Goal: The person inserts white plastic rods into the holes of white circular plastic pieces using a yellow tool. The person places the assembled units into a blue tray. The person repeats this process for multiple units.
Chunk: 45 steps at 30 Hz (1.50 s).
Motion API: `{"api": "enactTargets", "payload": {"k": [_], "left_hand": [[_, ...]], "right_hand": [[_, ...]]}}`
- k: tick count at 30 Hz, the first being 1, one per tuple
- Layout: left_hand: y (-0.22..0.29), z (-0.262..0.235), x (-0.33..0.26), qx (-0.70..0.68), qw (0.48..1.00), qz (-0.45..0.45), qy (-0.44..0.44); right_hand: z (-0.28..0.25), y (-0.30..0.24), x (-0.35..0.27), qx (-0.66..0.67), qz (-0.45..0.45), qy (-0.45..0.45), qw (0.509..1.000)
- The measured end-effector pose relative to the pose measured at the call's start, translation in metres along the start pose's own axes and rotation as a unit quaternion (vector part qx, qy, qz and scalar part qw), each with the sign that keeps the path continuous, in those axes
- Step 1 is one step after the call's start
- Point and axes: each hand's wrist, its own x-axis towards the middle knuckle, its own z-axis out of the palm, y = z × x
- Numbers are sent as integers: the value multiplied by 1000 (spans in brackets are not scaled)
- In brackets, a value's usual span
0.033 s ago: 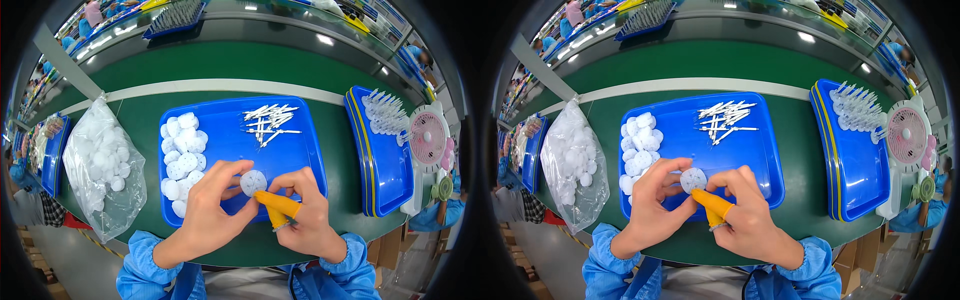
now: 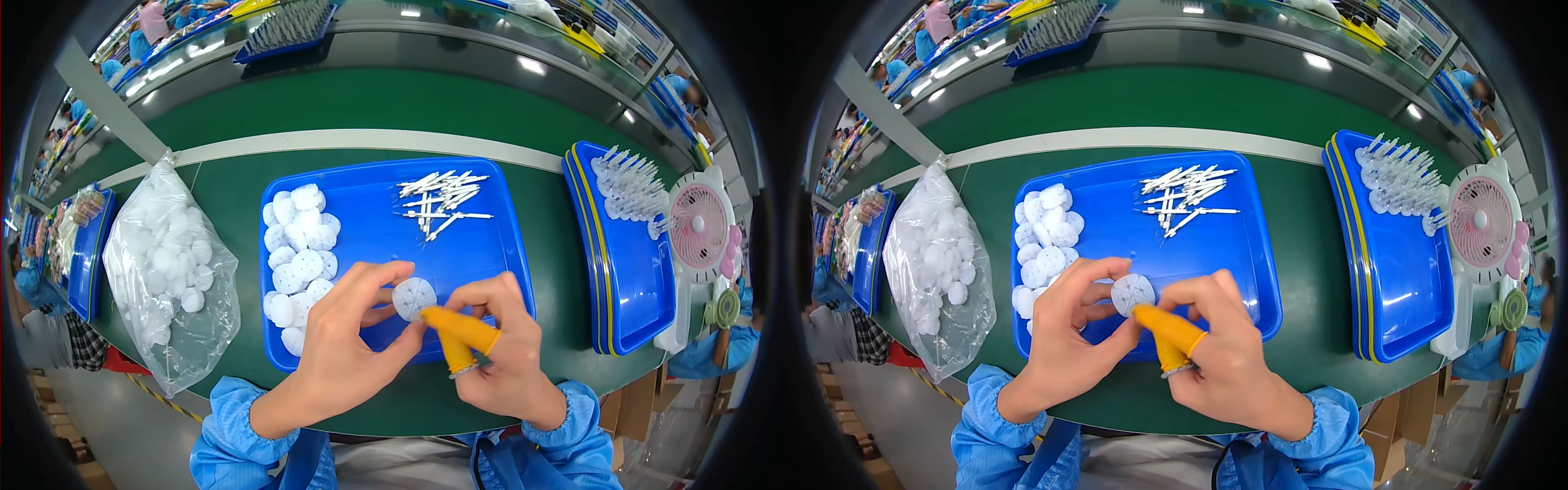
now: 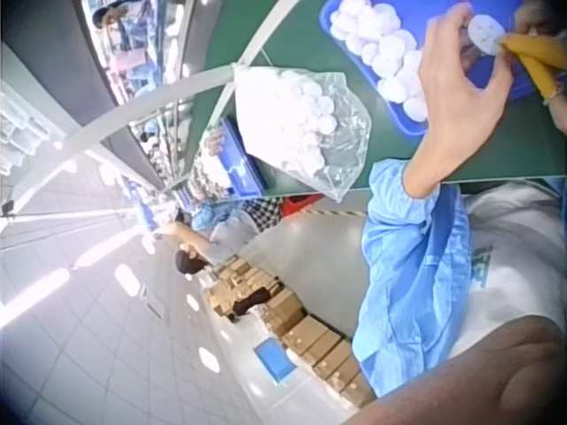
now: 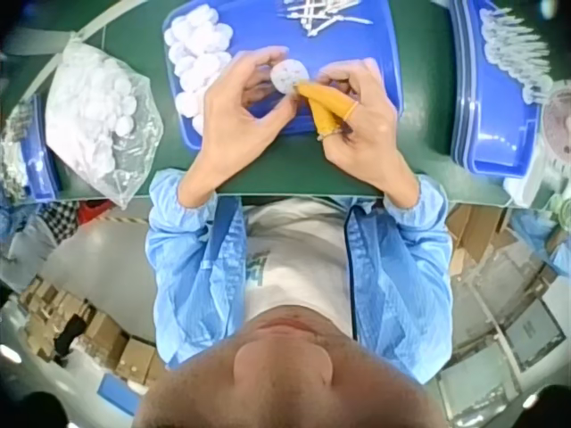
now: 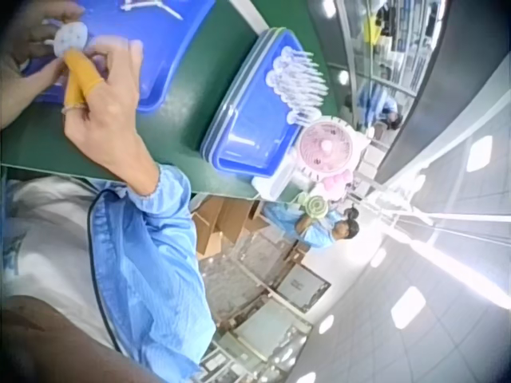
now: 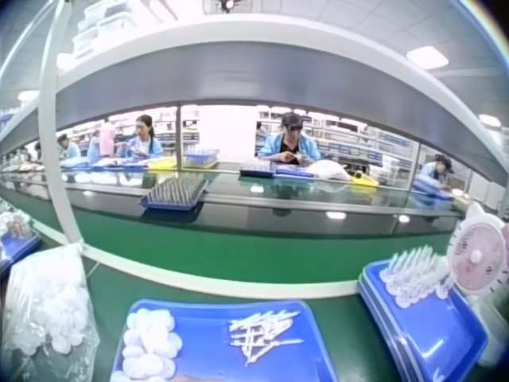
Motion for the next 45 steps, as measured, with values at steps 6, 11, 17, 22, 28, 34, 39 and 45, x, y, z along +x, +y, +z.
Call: {"api": "enactTargets", "payload": {"k": [6, 11, 17, 22, 28, 34, 39, 45], "left_hand": [[4, -2, 0, 5, 999, -18, -28], [-1, 3, -1, -7, 999, 28, -17], [1, 2, -2, 2, 999, 20, -50], [0, 1, -2, 11, 999, 23, -48], [1, 0, -1, 11, 999, 18, -32], [-1, 1, -4, 47, 997, 39, -41], [0, 2, -3, 79, 994, 46, -52], [-4, 5, -4, 54, 997, 52, -36]], "right_hand": [[-3, 0, 3, -22, -6, -7, 1000], [-1, 0, 4, -19, -12, 17, 1000], [0, 6, 2, -42, 7, 12, 999], [1, 6, 4, -37, -21, 20, 999], [-1, 4, -1, -41, 4, 34, 999], [-2, 2, 1, -37, -14, 16, 999], [4, 3, 4, -35, -7, -12, 999], [-1, 7, 4, -43, -12, -8, 999]]}}
